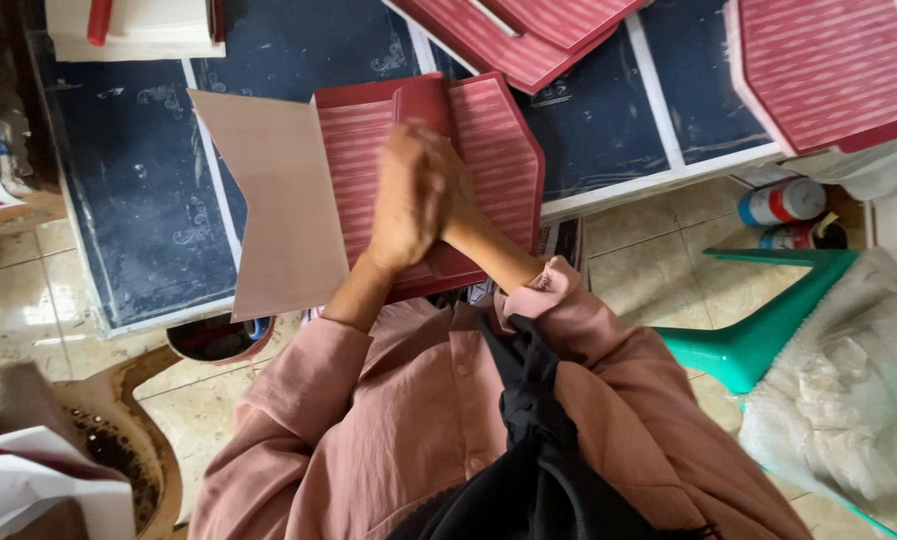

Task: The person inserts a white paper sheet into a red striped cover, folds the cover over the sheet, and presses the edges to secure it. They repeat this process for multiple covers, stacking the finished items on the table.

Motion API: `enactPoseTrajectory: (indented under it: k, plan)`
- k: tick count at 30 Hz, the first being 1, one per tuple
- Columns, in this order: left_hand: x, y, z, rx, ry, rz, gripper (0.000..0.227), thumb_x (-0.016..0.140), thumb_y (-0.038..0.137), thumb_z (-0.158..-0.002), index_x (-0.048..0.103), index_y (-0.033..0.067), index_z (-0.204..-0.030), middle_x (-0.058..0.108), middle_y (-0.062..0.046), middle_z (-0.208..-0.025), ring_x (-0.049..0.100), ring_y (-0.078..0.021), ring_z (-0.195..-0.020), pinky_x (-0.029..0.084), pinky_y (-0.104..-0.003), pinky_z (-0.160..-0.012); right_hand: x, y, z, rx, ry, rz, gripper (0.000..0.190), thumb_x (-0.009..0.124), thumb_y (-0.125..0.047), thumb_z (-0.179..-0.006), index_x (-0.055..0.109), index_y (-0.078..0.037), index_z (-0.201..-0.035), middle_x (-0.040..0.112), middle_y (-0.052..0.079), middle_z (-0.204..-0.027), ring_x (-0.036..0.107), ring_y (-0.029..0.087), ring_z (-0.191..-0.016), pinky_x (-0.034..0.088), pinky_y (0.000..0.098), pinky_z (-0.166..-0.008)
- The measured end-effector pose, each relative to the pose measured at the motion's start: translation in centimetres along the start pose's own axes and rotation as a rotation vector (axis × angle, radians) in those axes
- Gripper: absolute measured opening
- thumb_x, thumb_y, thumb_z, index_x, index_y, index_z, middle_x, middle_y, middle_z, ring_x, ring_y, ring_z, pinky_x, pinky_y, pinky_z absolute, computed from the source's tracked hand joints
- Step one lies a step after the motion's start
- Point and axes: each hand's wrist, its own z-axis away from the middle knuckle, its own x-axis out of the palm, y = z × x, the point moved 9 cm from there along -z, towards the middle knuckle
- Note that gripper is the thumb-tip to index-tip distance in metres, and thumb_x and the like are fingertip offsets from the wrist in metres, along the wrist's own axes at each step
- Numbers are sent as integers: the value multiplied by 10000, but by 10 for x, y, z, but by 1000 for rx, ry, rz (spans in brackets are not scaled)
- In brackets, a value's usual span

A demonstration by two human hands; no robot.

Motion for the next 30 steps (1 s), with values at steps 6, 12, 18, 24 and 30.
enactPoseTrajectory:
  k: [6, 12, 18, 24, 30]
  plan:
    - [58, 23, 13, 258, -620, -480, 579, 384, 585, -903, 443, 219, -1348, 368, -135, -1429, 235, -344, -1376, 151, -602, -1072, -44, 83, 35, 357, 89, 329, 681, 642, -409, -768, 402, -60, -1301, 464, 112, -1244, 431, 329, -1170, 389, 439, -916]
    - [57, 12, 19, 87, -814, -663, 561, 450, 582, -832, 455, 263, -1294, 293, 1, -1492, 80, -282, -1429, 46, -700, -1045, -63, 91, 43, 369, 187, 375, 747, 744, -482, -685, 437, -23, -1189, 426, 133, -1183, 453, 348, -1073, 412, 497, -779]
    - [34, -6, 28, 16, -854, -630, 592, 463, 588, -819, 455, 243, -1300, 245, 6, -1514, 92, -305, -1423, 105, -652, -1076, -72, 89, 47, 247, 295, 278, 663, 689, -511, -743, 472, -46, -1163, 445, 117, -1137, 470, 327, -1031, 445, 465, -741]
    - [20, -5, 25, -68, -791, -442, 580, 494, 493, -858, 408, 221, -1363, 314, -8, -1482, 178, -314, -1399, 182, -599, -1084, -85, 75, 22, 161, 247, -645, 163, 510, -66, -948, 644, -78, -1038, 665, 99, -958, 613, 215, -956, 470, 352, -856]
    - [-11, -14, 5, -330, -474, 54, 474, 341, 420, -966, 260, 231, -1393, 458, -97, -1418, 526, -353, -1139, 345, -510, -908, -81, -17, 2, -56, 319, -267, 104, 549, -49, -921, 555, -49, -1025, 554, 120, -931, 600, 329, -807, 491, 398, -696]
